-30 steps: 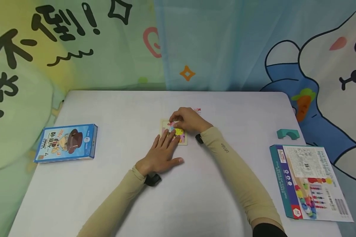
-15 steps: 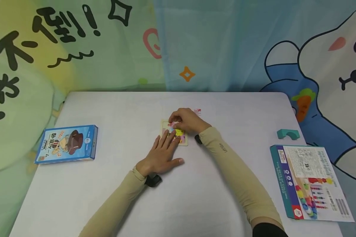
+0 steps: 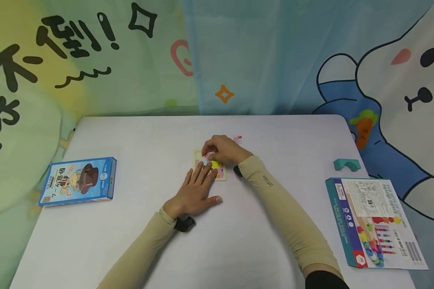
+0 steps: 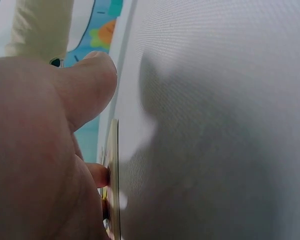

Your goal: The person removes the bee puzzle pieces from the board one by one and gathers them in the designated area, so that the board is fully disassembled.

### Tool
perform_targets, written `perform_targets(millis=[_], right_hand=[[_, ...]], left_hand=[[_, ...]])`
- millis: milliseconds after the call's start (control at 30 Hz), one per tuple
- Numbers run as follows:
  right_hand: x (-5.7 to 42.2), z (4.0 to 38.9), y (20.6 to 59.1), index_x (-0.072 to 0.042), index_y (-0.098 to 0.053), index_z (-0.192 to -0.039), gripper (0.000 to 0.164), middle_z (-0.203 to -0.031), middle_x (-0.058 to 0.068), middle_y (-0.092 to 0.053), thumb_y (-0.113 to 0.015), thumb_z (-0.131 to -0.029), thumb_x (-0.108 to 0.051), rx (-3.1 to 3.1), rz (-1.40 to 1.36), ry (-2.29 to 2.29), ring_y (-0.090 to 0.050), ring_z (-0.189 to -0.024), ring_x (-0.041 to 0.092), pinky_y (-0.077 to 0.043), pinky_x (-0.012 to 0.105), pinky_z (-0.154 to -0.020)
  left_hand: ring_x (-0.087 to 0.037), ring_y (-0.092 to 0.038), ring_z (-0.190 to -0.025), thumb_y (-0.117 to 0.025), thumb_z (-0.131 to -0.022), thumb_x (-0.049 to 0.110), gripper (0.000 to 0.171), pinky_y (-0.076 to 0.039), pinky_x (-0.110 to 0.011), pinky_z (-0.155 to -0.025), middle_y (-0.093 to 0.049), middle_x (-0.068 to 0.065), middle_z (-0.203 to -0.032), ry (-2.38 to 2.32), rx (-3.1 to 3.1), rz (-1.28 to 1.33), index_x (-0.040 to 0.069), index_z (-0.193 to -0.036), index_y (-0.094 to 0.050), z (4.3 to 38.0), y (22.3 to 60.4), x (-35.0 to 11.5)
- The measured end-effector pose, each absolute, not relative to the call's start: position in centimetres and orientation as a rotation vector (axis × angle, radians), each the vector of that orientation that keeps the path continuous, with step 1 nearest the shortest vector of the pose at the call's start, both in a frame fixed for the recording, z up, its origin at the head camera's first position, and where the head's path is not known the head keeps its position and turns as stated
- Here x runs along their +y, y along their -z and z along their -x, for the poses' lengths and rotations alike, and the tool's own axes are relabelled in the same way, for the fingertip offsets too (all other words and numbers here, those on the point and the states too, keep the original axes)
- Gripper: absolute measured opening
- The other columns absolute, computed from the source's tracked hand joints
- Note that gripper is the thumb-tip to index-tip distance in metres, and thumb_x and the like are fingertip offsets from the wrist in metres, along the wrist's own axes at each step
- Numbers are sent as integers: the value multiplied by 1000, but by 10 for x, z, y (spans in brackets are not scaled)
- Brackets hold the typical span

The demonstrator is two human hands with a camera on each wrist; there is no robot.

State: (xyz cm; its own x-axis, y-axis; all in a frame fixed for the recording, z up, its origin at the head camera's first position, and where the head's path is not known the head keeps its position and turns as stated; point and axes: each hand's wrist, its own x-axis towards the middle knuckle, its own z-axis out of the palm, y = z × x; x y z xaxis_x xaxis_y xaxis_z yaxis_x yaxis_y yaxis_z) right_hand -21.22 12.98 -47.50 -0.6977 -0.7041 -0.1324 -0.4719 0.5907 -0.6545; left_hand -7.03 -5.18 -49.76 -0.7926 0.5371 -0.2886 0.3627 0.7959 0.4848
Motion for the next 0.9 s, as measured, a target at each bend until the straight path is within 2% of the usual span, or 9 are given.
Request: perform_targets(millis=[400, 533, 633, 900], right_hand=[[127, 212, 471, -9, -77, -110, 15, -109, 11, -68, -77, -96, -3, 2413, 859, 901, -69, -112, 31, -55, 46, -102], [127, 209, 471, -7, -76, -107, 14, -111, 11, -70, -77, -95, 0, 2392, 835, 963, -70, -117, 33, -56, 47, -105], [128, 208, 472, -9, -76, -107, 15, -111, 9, -72, -78, -94, -1, 2407, 832, 971, -70, -114, 30, -55, 46, -104], [130, 211, 479, -8, -77, -113, 23, -104, 7, -76, -83, -91, -6, 2449, 780, 995, -69, -92, 19, -57, 38, -88]], left_hand=[[-35, 10, -167, -52, -106, 59, 88, 0, -60, -132, 1, -11, -180, -542, 2581, -700, 11, -171, -16, 71, 490, -51], [-35, 13, -166, -51, -107, 59, 89, 3, -59, -132, 4, -10, -180, -533, 2561, -689, 12, -172, -13, 70, 489, -51], [-34, 15, -166, -52, -106, 59, 89, 4, -59, -132, 6, -9, -180, -547, 2556, -684, 13, -172, -13, 69, 493, -50], [-30, 16, -166, -52, -105, 62, 90, 4, -57, -133, 7, -6, -181, -545, 2571, -666, 15, -172, -13, 69, 498, -49]])
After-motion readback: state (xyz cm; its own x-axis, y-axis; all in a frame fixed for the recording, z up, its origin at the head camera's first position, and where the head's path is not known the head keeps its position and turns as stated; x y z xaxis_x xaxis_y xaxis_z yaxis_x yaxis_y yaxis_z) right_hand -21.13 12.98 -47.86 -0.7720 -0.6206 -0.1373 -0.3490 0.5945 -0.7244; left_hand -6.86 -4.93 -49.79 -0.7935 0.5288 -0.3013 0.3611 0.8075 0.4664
